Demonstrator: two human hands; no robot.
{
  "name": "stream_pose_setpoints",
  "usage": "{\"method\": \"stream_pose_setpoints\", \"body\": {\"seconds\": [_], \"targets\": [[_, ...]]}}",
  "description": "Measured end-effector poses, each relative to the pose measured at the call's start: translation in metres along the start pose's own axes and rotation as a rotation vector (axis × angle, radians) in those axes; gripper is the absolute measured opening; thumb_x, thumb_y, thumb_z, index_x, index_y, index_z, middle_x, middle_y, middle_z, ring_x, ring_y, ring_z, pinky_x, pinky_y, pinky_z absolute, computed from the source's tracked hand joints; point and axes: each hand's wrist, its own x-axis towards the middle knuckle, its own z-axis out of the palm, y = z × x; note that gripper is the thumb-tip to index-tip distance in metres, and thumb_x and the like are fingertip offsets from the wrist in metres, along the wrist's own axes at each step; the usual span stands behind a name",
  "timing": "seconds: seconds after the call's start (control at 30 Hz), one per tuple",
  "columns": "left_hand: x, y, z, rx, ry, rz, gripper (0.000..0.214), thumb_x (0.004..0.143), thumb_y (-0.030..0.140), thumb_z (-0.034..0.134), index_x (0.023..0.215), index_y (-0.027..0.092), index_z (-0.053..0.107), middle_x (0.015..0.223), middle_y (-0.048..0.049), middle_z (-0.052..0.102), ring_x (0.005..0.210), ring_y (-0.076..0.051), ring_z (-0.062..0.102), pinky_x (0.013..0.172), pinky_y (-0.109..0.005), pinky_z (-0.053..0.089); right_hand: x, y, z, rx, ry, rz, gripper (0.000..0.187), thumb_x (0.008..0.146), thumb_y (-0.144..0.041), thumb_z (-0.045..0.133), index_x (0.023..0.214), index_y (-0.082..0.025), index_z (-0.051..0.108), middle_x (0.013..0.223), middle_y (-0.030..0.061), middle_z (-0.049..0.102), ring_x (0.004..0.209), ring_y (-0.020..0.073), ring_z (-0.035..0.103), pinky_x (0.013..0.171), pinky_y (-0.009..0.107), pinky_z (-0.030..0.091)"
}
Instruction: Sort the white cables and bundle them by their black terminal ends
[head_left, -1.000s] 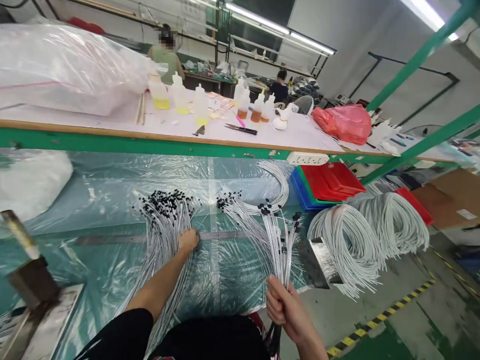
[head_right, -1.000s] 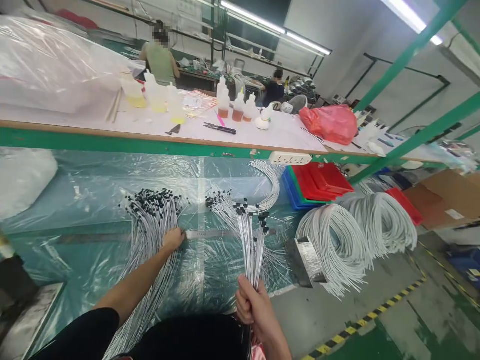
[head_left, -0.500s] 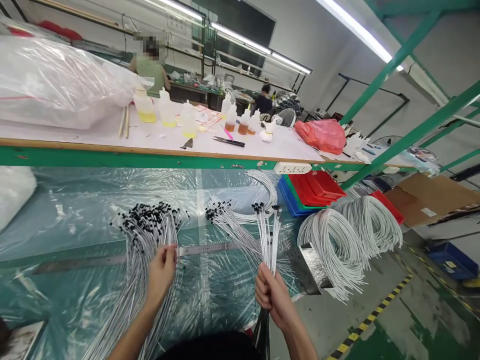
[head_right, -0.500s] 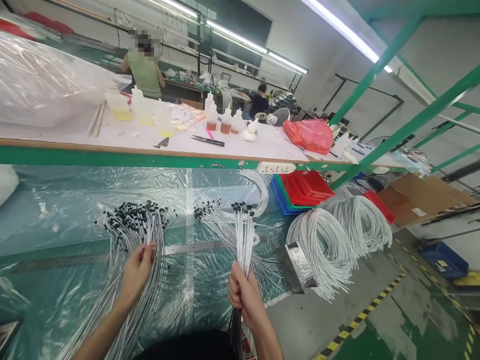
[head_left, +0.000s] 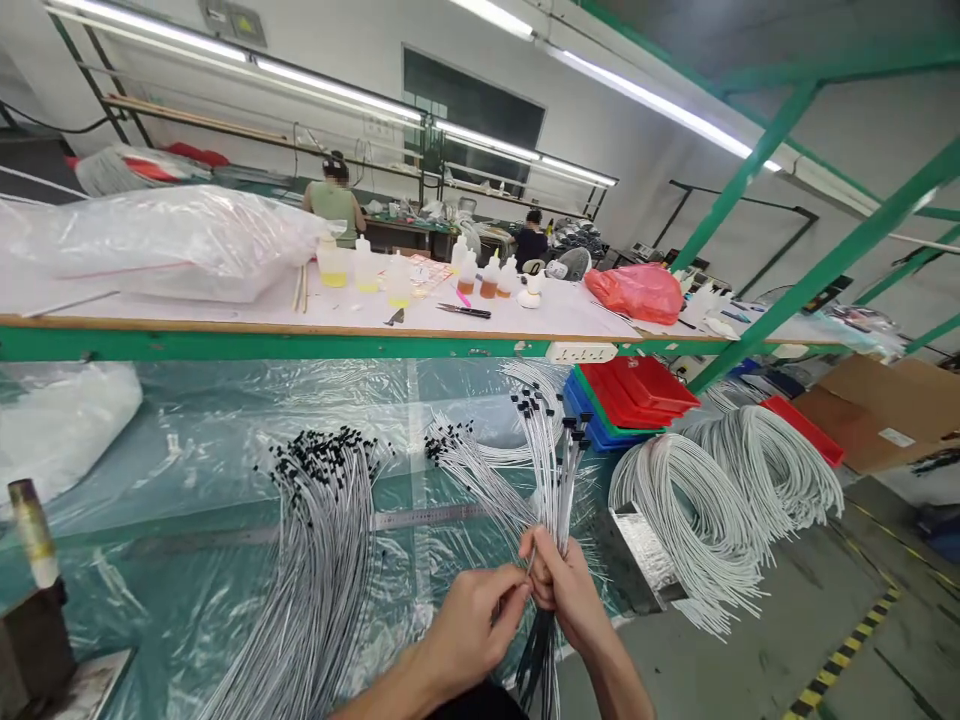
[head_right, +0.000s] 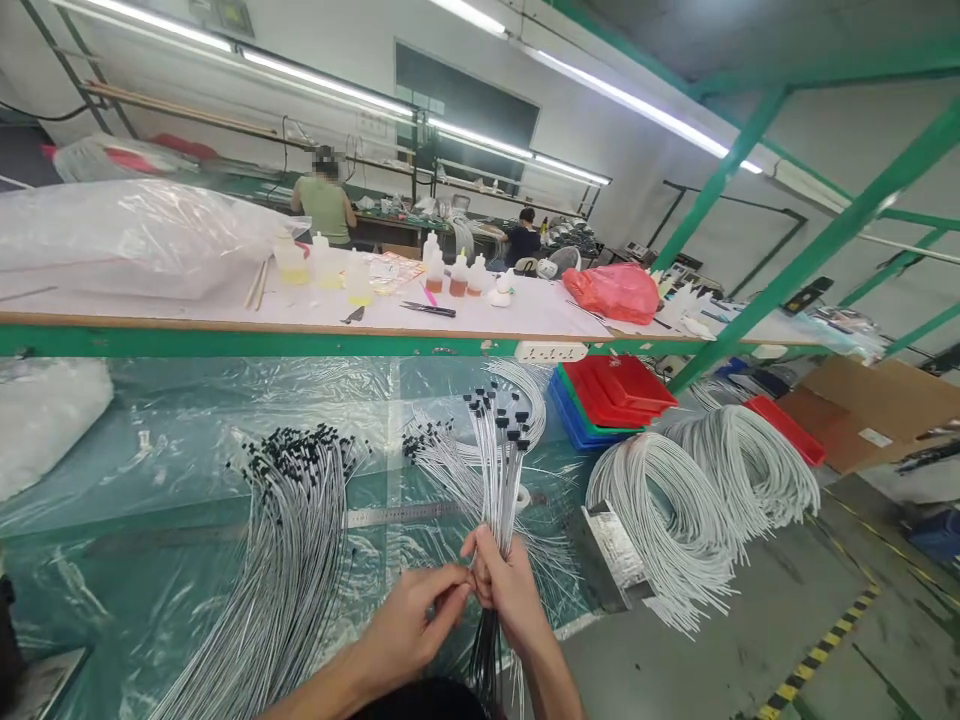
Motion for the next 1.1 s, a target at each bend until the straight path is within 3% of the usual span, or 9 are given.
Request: {"method": "stream_pose_setpoints", "body": {"seconds": [0.17, 0.27, 0.37, 0.53, 0.7, 0.83, 0.9, 1.0, 1.1], "targets": [[0.023, 0.012, -0.026, 0.19, -0.144, 0.142, 0.025, 0.096, 0.032, 0.046, 0.084, 0.022, 0.065, 0.074, -0.0034, 0.067, 0.069, -0.018, 0.059, 0.069, -0.03, 0.038, -0.01, -0.013, -0.009, -0.06, 0.028, -0.028, 0.058, 0.078, -0.072, 0.067, 0.064, -0.019, 0.048, 0.043, -0.0132, 0.021, 0.037, 0.0037, 0.015, 0.036, 0.019, 0.012], [0.052, 0.023, -0.051, 0.036, -0.122, 0.08, 0.021, 0.09, 0.037, 0.059, 0.102, 0.023, 0.067, 0.102, -0.0056, 0.071, 0.095, -0.022, 0.062, 0.086, -0.034, 0.043, -0.012, -0.021, -0.013, -0.066, 0.03, -0.024, 0.059, 0.077, -0.074, 0.065, 0.064, -0.021, 0.044, 0.045, -0.0129, 0.021, 0.037, 0.0038, 0.015, 0.036, 0.02, 0.012], [0.085, 0.043, -0.064, -0.289, -0.198, 0.048, 0.044, 0.08, 0.042, 0.072, 0.117, 0.021, 0.062, 0.118, -0.0088, 0.067, 0.109, -0.025, 0.059, 0.097, -0.037, 0.043, -0.013, -0.025, -0.014, -0.114, 0.001, -0.043, 0.06, 0.076, -0.077, 0.063, 0.064, -0.021, 0.044, 0.046, -0.0121, 0.023, 0.038, 0.0047, 0.016, 0.036, 0.021, 0.012], [0.117, 0.086, -0.047, -0.924, -0.245, -0.151, 0.041, 0.074, 0.043, 0.078, 0.1, 0.017, 0.061, 0.079, -0.0019, 0.066, 0.073, -0.015, 0.062, 0.073, -0.028, 0.049, -0.018, -0.021, -0.009, -0.228, 0.024, -0.145, 0.056, 0.086, -0.073, 0.055, 0.068, -0.02, 0.047, 0.05, -0.0096, 0.026, 0.041, 0.0069, 0.019, 0.04, 0.024, 0.014], [0.127, 0.112, -0.03, -1.189, -0.315, -0.302, 0.039, 0.078, 0.044, 0.076, 0.068, 0.016, 0.051, 0.05, 0.0105, 0.032, 0.044, -0.003, 0.027, 0.051, -0.018, 0.038, -0.034, -0.032, -0.01, -0.383, 0.044, -0.227, 0.051, 0.095, -0.064, 0.049, 0.072, -0.019, 0.057, 0.054, -0.0056, 0.036, 0.048, 0.0109, 0.032, 0.047, 0.025, 0.023], [0.133, 0.125, -0.025, -1.221, -0.369, -0.301, 0.046, 0.077, 0.046, 0.077, 0.064, 0.018, 0.044, 0.049, 0.0108, 0.028, 0.042, -0.003, 0.021, 0.039, -0.016, 0.023, -0.046, -0.053, -0.014, -0.595, 0.143, -0.406, 0.044, 0.098, -0.052, 0.053, 0.074, -0.018, 0.065, 0.081, 0.0039, 0.059, 0.078, 0.0187, 0.053, 0.069, 0.028, 0.038], [0.136, 0.13, -0.025, -1.189, -0.366, -0.268, 0.047, 0.077, 0.048, 0.077, 0.064, 0.018, 0.043, 0.05, 0.0109, 0.028, 0.042, -0.003, 0.021, 0.039, -0.015, 0.024, -0.047, -0.06, -0.014, -0.493, 0.078, -0.396, 0.045, 0.098, -0.055, 0.051, 0.074, -0.018, 0.063, 0.081, 0.0046, 0.061, 0.08, 0.0197, 0.057, 0.075, 0.03, 0.041], [0.138, 0.135, -0.027, -0.985, -0.351, -0.172, 0.047, 0.08, 0.056, 0.07, 0.066, 0.018, 0.046, 0.049, 0.0081, 0.038, 0.042, -0.005, 0.036, 0.042, -0.016, 0.035, -0.043, -0.065, -0.009, -0.124, -0.042, -0.279, 0.049, 0.093, -0.066, 0.049, 0.079, -0.019, 0.055, 0.067, -0.0006, 0.057, 0.057, 0.0146, 0.055, 0.063, 0.03, 0.046], [0.14, 0.136, -0.033, -0.689, -0.351, -0.073, 0.047, 0.084, 0.061, 0.061, 0.072, 0.017, 0.056, 0.059, -0.0005, 0.059, 0.046, -0.009, 0.051, 0.04, -0.018, 0.038, -0.037, -0.068, -0.003, 0.091, 0.008, -0.258, 0.053, 0.084, -0.072, 0.059, 0.083, -0.02, 0.05, 0.059, -0.0085, 0.045, 0.038, 0.0063, 0.036, 0.041, 0.021, 0.037]]}}
